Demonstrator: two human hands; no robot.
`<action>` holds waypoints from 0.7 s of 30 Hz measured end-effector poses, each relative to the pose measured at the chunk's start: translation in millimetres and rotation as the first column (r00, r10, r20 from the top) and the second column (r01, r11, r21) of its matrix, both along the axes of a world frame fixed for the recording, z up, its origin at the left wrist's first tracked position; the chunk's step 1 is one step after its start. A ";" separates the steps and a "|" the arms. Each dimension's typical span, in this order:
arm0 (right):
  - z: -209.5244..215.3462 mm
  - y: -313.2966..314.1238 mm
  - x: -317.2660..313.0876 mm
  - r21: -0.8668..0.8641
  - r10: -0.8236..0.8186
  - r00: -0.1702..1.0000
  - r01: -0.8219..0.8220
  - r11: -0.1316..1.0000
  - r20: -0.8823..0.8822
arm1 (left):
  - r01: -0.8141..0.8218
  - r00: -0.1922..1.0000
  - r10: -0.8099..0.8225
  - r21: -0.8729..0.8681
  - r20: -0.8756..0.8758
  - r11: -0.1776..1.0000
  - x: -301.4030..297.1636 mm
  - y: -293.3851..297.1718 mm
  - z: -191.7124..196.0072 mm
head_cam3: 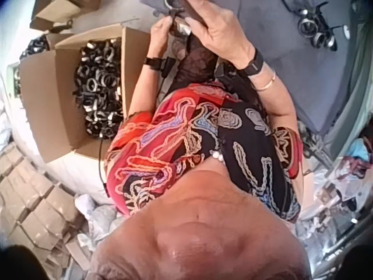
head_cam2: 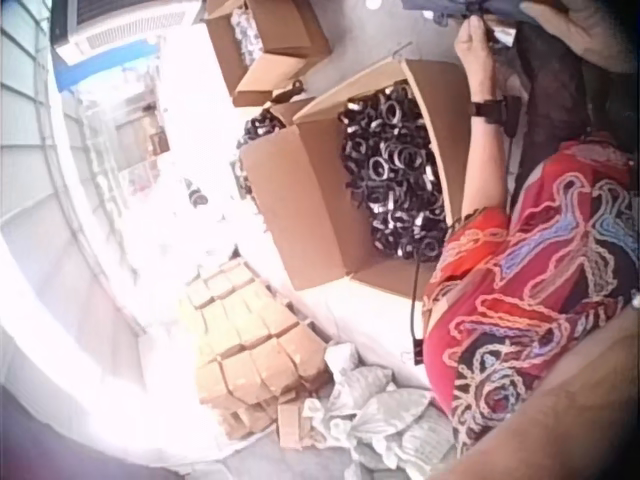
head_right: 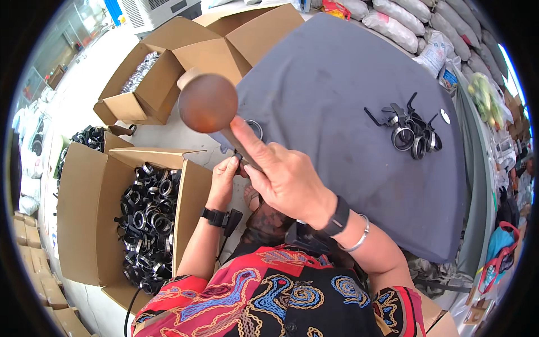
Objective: The person is assembling circular metal components with plastic attachments using a mallet and manual insertion.
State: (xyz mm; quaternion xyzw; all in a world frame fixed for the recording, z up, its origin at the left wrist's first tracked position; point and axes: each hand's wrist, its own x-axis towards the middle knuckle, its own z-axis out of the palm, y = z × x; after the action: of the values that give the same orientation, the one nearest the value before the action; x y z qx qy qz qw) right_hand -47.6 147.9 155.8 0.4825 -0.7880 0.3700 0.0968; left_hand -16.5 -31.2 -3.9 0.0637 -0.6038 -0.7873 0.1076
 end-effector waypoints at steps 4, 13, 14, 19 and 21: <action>-29.3 -27.8 -29.9 0.444 -0.047 0.985 -0.033 0.896 0.167 | -0.059 0.998 0.058 0.021 0.015 0.998 -0.2 6.5 1.9; -8.7 -23.6 -64.6 0.360 -0.140 0.929 0.008 0.933 0.342 | -0.073 0.997 0.073 -0.019 0.029 0.997 0.3 5.9 -3.9; -35.3 -17.6 -77.8 0.107 -0.126 0.943 0.098 0.989 0.308 | -0.080 0.997 0.080 -0.028 0.006 0.996 -3.3 7.0 -7.2; 45.8 2.9 -86.5 0.099 -0.124 0.819 0.082 0.992 0.561 | -0.032 0.995 0.033 -0.011 0.090 0.999 -15.8 7.6 -1.4; 61.0 2.1 -75.8 -0.146 -0.125 0.871 0.218 0.965 0.476 | -0.050 0.996 0.050 -0.002 0.074 0.999 -9.7 0.8 1.4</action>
State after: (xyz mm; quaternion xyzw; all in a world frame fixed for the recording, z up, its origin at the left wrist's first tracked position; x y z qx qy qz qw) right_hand -123.3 150.0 216.9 0.2964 -0.7880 0.5394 -0.0141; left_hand -26.2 -30.4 -2.6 0.1078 -0.6056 -0.7815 0.1048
